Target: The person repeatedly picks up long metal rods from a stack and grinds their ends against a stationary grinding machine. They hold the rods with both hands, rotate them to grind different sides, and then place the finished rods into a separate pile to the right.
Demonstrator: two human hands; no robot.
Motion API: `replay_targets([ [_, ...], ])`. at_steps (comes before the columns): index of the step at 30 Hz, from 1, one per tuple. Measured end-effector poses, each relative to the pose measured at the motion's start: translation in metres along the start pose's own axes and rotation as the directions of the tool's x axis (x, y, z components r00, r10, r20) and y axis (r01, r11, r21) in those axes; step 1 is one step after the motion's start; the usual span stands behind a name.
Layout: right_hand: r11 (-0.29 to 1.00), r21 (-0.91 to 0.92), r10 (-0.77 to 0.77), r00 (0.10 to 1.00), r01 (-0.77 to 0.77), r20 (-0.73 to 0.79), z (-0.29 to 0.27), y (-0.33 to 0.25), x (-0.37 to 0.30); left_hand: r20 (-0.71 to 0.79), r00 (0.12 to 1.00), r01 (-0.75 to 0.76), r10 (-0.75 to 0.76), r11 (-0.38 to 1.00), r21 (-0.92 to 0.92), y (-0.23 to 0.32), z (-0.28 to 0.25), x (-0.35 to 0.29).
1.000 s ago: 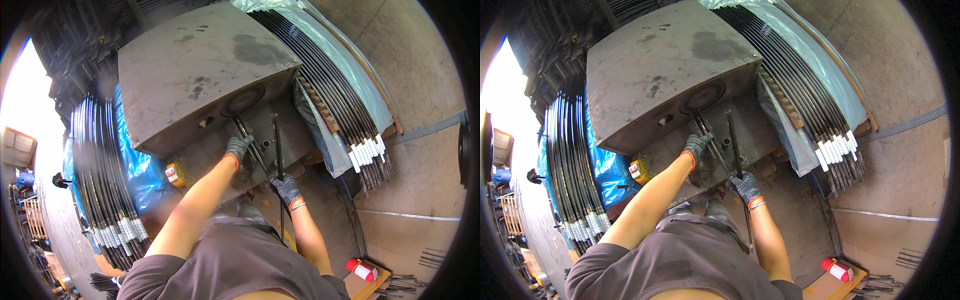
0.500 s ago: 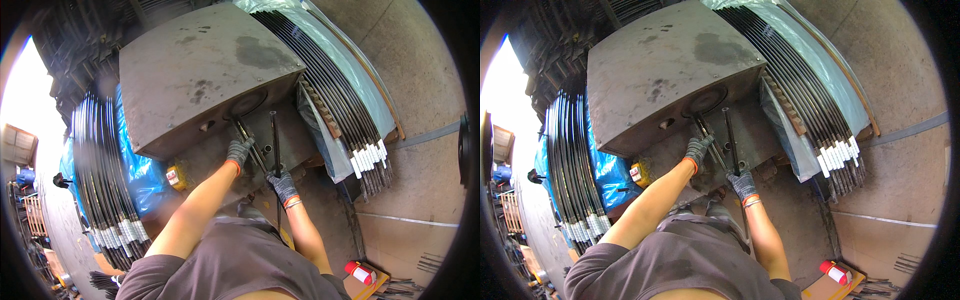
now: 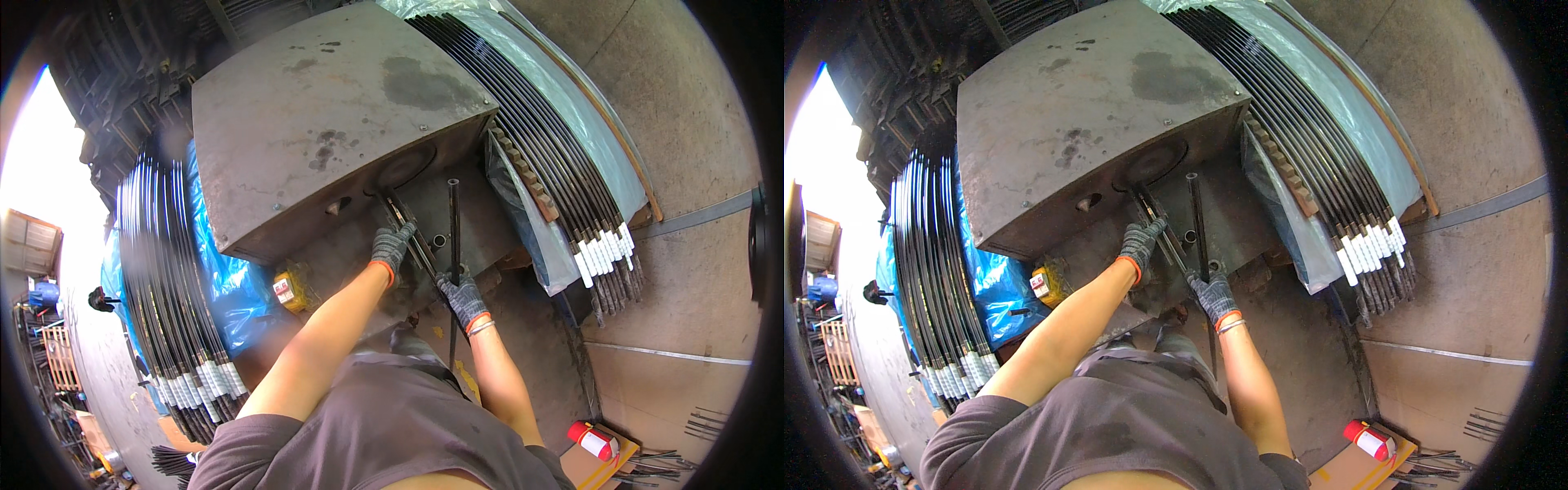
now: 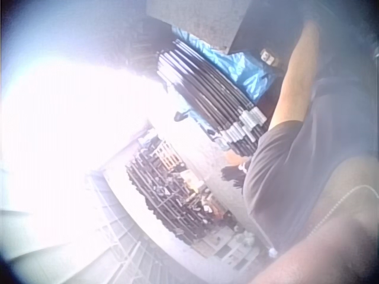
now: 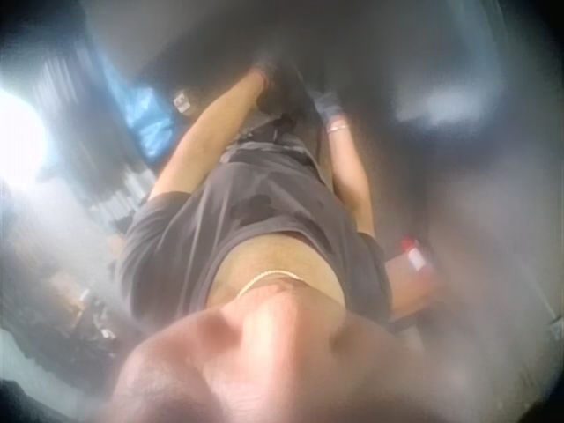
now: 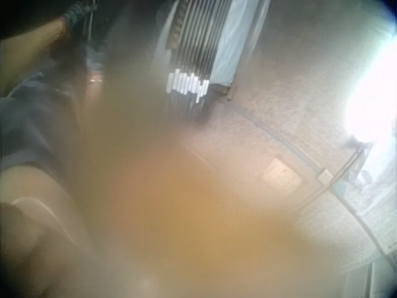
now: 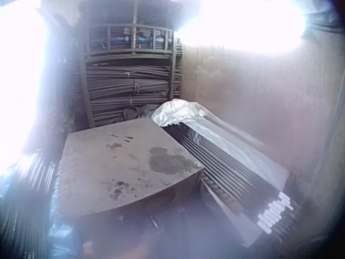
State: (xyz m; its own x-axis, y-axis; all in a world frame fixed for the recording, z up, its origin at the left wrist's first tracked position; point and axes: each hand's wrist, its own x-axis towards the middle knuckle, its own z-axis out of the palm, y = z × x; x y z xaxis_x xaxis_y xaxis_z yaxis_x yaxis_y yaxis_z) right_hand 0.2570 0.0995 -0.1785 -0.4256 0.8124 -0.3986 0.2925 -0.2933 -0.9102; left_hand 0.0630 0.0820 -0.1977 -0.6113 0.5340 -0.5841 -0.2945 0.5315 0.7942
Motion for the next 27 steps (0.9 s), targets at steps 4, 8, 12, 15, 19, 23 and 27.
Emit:
replay_targets([
  [4, 0.995, -0.103, 0.016, 1.000, -0.013, 0.027, -0.001, -0.002, 0.005, -0.058, 0.998, -0.021, 0.020, 1.000, -0.015, 0.007, 0.001, -0.008],
  [8, 0.990, -0.136, -0.012, 0.997, 0.023, 0.077, -0.004, 0.006, 0.010, -0.030, 1.000, -0.002, 0.003, 0.999, 0.035, 0.006, -0.004, -0.006],
  [12, 0.959, -0.271, -0.081, 0.997, 0.078, 0.002, -0.011, 0.066, 0.040, -0.052, 0.995, -0.082, 0.084, 0.996, 0.042, -0.030, 0.010, 0.031],
  [15, 0.954, -0.295, -0.034, 0.999, 0.044, 0.041, 0.000, 0.014, 0.020, -0.102, 0.994, -0.044, 0.044, 0.999, -0.004, -0.038, 0.007, 0.038],
  [19, 0.942, -0.325, -0.093, 0.996, 0.085, -0.010, -0.005, 0.052, 0.036, -0.099, 0.993, -0.062, 0.065, 0.997, 0.036, -0.014, 0.007, 0.014],
  [23, 0.932, -0.356, -0.078, 0.997, 0.072, -0.003, -0.002, 0.054, 0.039, -0.033, 0.997, -0.064, 0.065, 0.997, 0.044, -0.013, 0.001, 0.016],
  [27, 0.927, -0.357, -0.107, 0.994, 0.111, 0.031, -0.002, 0.043, 0.035, -0.081, 0.994, -0.075, 0.071, 0.996, -0.050, -0.019, 0.005, 0.019],
])
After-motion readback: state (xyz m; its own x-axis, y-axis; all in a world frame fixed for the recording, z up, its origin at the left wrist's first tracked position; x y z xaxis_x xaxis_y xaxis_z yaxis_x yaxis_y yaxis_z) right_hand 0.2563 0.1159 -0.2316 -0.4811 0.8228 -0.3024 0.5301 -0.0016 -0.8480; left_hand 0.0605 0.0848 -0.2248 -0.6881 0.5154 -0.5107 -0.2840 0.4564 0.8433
